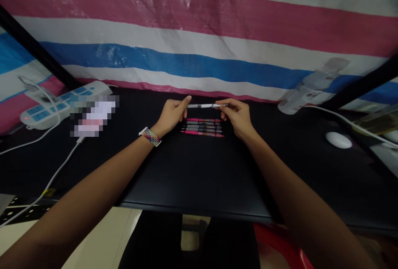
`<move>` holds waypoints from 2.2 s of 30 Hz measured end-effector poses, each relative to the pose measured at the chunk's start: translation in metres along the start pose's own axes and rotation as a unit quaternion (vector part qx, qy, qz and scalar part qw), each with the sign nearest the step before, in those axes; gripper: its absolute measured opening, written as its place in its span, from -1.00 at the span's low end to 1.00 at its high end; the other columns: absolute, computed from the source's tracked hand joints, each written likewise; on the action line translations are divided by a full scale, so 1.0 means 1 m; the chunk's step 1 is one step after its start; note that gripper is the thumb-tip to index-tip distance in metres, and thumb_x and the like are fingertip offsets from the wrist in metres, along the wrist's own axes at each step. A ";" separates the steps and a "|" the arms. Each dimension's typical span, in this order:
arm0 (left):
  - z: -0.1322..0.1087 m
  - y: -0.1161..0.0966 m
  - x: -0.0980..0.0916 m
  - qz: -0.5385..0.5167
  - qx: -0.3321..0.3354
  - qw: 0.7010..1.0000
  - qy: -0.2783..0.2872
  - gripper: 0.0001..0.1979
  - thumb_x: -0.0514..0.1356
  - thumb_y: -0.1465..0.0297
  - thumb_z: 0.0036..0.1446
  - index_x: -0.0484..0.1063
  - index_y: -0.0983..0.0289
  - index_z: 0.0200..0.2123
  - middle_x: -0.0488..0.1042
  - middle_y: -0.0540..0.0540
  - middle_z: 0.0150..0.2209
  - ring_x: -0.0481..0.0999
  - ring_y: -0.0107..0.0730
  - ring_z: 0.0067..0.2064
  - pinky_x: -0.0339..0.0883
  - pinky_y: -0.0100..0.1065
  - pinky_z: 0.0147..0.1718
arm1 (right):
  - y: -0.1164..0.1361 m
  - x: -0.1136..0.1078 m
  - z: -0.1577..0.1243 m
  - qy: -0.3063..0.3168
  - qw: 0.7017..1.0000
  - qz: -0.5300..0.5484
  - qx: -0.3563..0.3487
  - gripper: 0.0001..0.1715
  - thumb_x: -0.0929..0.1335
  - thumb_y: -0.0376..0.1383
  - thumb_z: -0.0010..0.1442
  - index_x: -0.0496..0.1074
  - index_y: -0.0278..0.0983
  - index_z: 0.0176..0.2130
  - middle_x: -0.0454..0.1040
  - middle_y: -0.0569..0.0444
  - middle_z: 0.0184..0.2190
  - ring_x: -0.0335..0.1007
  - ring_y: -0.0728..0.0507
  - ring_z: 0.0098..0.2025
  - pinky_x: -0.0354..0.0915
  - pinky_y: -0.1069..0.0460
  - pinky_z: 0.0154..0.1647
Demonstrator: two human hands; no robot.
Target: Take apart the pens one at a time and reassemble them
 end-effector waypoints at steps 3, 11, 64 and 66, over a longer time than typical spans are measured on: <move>-0.001 0.001 0.000 0.004 -0.011 1.000 -0.003 -0.19 0.19 -0.18 0.44 0.38 0.19 -0.75 0.16 -0.03 -0.81 0.16 -0.51 -0.70 0.06 -0.29 -0.55 | 0.002 0.000 -0.001 0.004 1.000 -0.012 -0.006 -0.84 0.51 -0.25 0.21 0.75 -0.12 -0.19 0.54 0.10 -0.48 0.37 -0.06 -0.48 0.31 -0.03 -0.44; 0.005 -0.002 0.001 -0.076 0.054 0.996 -0.010 -0.55 0.47 -0.04 0.21 0.61 0.22 -0.40 0.54 0.03 -0.50 0.47 -0.44 -0.47 0.30 -0.34 -0.42 | 0.005 0.001 -0.002 0.010 1.000 0.014 0.011 -0.80 0.55 -0.21 0.17 0.77 -0.16 -0.18 0.70 0.04 -0.33 0.35 -0.02 -0.51 0.31 -0.01 -0.46; -0.001 -0.011 0.003 -0.047 0.097 0.994 -0.002 -0.83 0.45 0.33 0.22 0.75 0.19 -0.11 0.76 0.13 -0.13 0.65 -0.28 -0.21 0.51 -0.23 -0.14 | -0.004 0.002 0.001 0.002 0.989 0.108 0.101 -0.73 0.56 -0.22 0.10 0.72 -0.18 -0.15 0.64 0.05 -0.37 0.38 -0.06 -0.44 0.36 -0.03 -0.38; -0.001 -0.011 0.003 -0.058 0.099 0.993 -0.004 -0.82 0.46 0.33 0.22 0.74 0.19 -0.11 0.76 0.13 -0.13 0.66 -0.28 -0.18 0.51 -0.23 -0.12 | -0.002 0.004 0.002 0.008 0.981 0.152 0.116 -0.71 0.52 -0.19 0.13 0.71 -0.19 -0.12 0.60 0.06 -0.40 0.36 -0.07 -0.45 0.36 -0.03 -0.37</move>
Point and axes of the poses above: each hand's wrist, its own z-axis towards the middle knuckle, its own x-axis out of the palm, y = z × x, the point moved 5 cm from there along z, towards the middle knuckle
